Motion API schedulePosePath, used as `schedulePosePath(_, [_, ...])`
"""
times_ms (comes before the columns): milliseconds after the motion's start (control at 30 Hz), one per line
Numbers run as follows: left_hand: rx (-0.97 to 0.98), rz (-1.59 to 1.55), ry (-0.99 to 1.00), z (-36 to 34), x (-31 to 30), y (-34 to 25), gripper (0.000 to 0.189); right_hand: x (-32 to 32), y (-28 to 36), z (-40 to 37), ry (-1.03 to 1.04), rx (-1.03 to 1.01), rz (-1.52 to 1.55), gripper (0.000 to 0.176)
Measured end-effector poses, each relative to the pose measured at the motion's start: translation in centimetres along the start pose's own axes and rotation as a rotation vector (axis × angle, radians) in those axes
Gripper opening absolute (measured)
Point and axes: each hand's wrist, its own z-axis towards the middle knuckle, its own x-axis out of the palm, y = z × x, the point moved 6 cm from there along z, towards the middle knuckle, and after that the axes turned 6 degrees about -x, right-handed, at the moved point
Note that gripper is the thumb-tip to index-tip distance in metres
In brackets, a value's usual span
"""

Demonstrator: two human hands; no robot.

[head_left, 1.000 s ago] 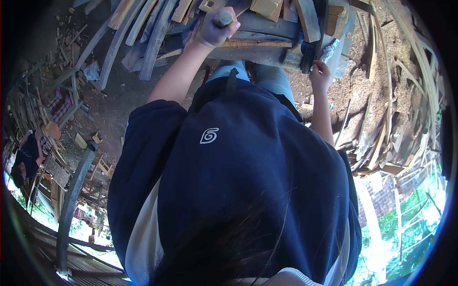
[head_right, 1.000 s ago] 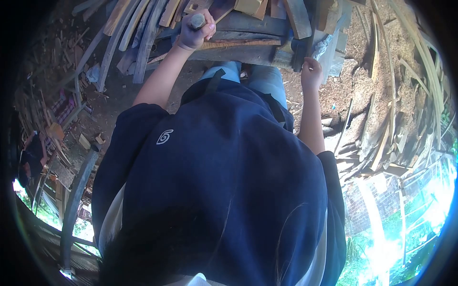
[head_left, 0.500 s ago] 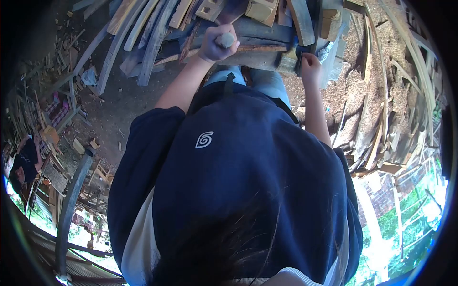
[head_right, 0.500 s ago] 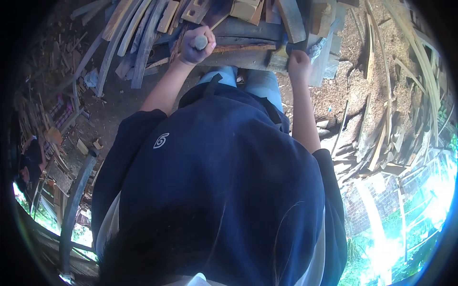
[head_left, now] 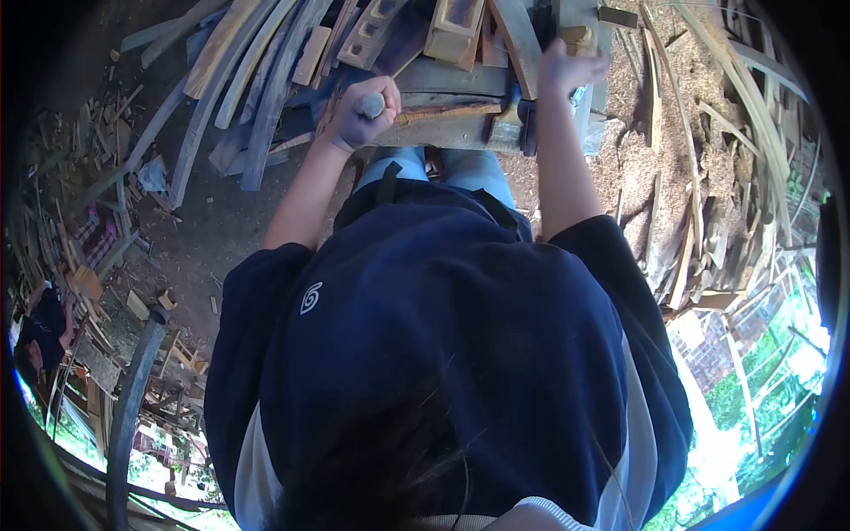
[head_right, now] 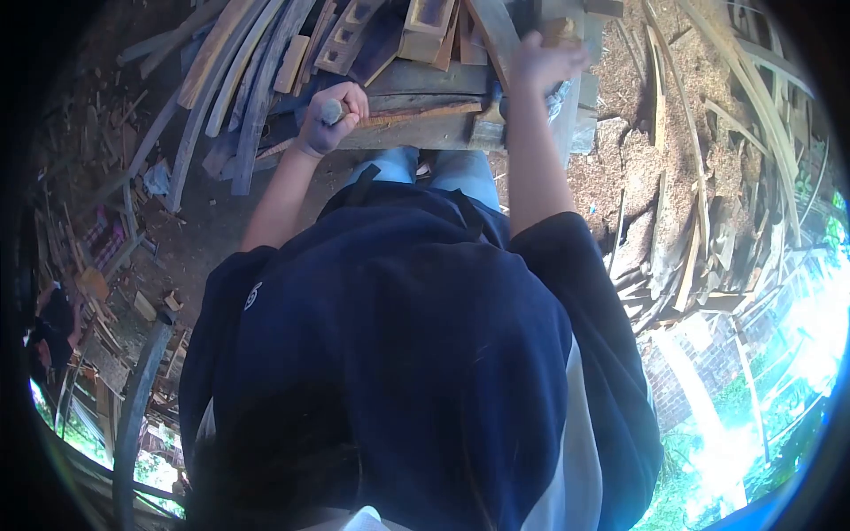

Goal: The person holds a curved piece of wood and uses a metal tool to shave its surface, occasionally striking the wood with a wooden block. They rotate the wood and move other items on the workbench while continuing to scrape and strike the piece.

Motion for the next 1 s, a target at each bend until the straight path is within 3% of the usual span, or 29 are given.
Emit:
schedulePosePath(67, [0.000, -0.056, 0.027, 0.1, -0.3, -0.7, 0.011, 0.1, -4.6, 2.5, 0.087, 0.035, -0.228, 0.085])
schedulePosePath(100, [-0.005, -0.053, 0.020, 0.1, -0.4, -0.9, 0.011, -0.3, -5.7, 3.0, 0.096, 0.033, -0.226, 0.085])
schedulePosePath(167, [-0.042, -0.036, 0.072, 0.0, -0.1, -1.1, 0.011, 0.2, -7.6, 3.3, 0.378, 0.033, -0.403, 0.094])
schedulePosePath(200, [-0.048, -0.031, 0.064, -0.1, -0.1, -1.2, 0.011, -0.3, -8.0, 3.5, 0.388, 0.030, -0.398, 0.094])
schedulePosePath(267, [-0.173, 0.035, 0.160, -0.1, 0.8, -0.8, 0.010, 0.2, -8.4, 3.8, 0.607, -0.072, -0.454, 0.091])
schedulePosePath(333, [-0.190, 0.076, 0.176, 0.1, 1.1, -1.3, 0.010, 0.2, -8.3, 4.1, 0.562, -0.188, -0.474, 0.087])
schedulePosePath(400, [-0.210, 0.113, 0.191, 0.2, 1.4, -1.6, 0.011, -1.0, -7.1, 4.3, 0.490, -0.142, -0.080, 0.086])
schedulePosePath(467, [-0.265, 0.176, 0.223, 0.3, 1.9, -1.5, 0.012, -3.5, -5.1, 2.8, 0.435, -0.233, -0.103, 0.078])
schedulePosePath(533, [-0.282, 0.192, 0.238, 0.3, 2.1, -1.9, 0.012, -5.4, -2.8, -0.6, 0.645, 0.065, 0.437, 0.065])
schedulePosePath(600, [-0.335, 0.233, 0.260, 0.2, 2.4, -1.8, 0.012, -7.0, -0.4, -2.6, 0.694, -0.125, 0.337, 0.056])
schedulePosePath(667, [-0.341, 0.245, 0.293, 0.2, 2.7, -1.3, 0.012, -11.6, 6.7, -6.3, 0.747, -0.396, 0.312, 0.058])
schedulePosePath(733, [-0.296, 0.249, 0.306, 0.3, 3.2, -2.1, 0.014, -14.3, 11.5, -9.9, 0.969, -0.480, 0.597, 0.063])
schedulePosePath(800, [-0.205, 0.263, 0.346, -0.4, 3.3, -1.2, 0.013, -17.4, 15.0, -13.1, 0.982, -0.722, 0.710, 0.066])
schedulePosePath(867, [0.035, 0.828, -0.042, -1.5, 2.5, -3.2, 0.017, -18.2, 15.7, -15.8, 0.813, -1.030, 0.822, 0.062])
schedulePosePath(933, [-0.051, 0.878, 0.153, -1.4, 2.4, 0.5, 0.054, -15.8, 15.7, -17.7, 1.128, -0.918, 0.389, 0.067])
schedulePosePath(1000, [-0.060, 1.082, 0.109, -2.2, 1.8, 2.0, 0.067, -15.9, 16.0, -17.7, 1.196, -0.920, 0.279, 0.068])
